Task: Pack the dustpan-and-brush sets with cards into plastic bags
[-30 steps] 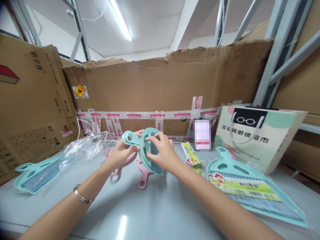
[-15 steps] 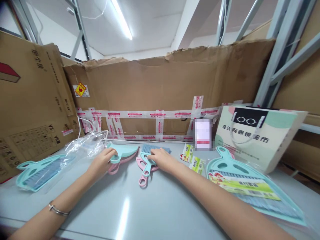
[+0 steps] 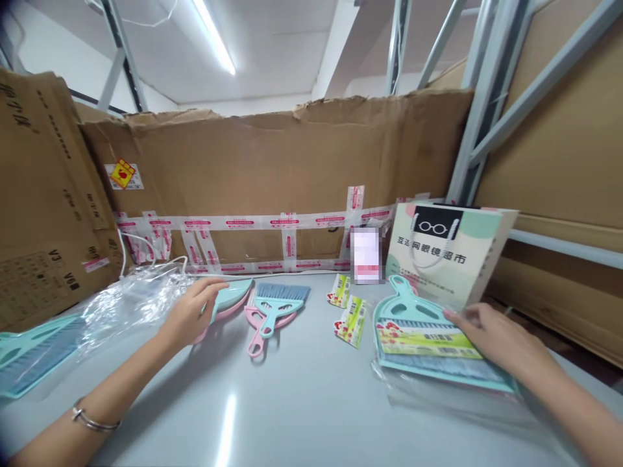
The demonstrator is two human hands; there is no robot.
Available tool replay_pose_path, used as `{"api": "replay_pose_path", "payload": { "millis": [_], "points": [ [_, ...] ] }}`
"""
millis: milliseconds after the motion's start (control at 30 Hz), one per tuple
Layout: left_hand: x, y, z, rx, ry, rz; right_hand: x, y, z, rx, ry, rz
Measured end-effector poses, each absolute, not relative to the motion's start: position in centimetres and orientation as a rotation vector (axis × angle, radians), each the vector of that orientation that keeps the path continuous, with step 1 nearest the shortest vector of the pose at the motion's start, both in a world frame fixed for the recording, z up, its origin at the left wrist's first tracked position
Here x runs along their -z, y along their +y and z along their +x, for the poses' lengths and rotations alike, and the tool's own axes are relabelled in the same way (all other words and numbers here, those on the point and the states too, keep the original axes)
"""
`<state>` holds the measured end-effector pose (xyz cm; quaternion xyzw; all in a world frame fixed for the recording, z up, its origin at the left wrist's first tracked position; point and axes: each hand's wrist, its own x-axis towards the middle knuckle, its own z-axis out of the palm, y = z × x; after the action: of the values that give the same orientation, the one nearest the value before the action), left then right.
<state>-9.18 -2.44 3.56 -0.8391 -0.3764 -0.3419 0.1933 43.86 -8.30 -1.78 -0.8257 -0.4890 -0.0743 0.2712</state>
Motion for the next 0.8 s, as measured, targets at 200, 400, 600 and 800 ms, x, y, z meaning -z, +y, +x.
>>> {"api": "replay_pose_path", "payload": {
  "millis": [200, 400, 600, 800],
  "points": [
    [-4.1, -3.6, -6.8, 0.91, -0.905, -2.425, -0.2, -9.4, 40.3, 0.667, -1.562, -2.301],
    [-5.0, -4.3, -2.0, 1.274, -1.232, -2.799, -3.9, -7.5, 36.5, 0.559, -1.44, -2.228],
    [-5.2, -1.9, 6.5, 1.854, -1.835, -3.316, -6.7, -2.2, 29.5, 0.466, -1.61, -1.76],
    [-4.2, 0.6, 6.0, 2.802, -1.877, -2.433, -7.0, -2.4, 24.6, 0.272, -1.443, -1.279]
  ]
}}
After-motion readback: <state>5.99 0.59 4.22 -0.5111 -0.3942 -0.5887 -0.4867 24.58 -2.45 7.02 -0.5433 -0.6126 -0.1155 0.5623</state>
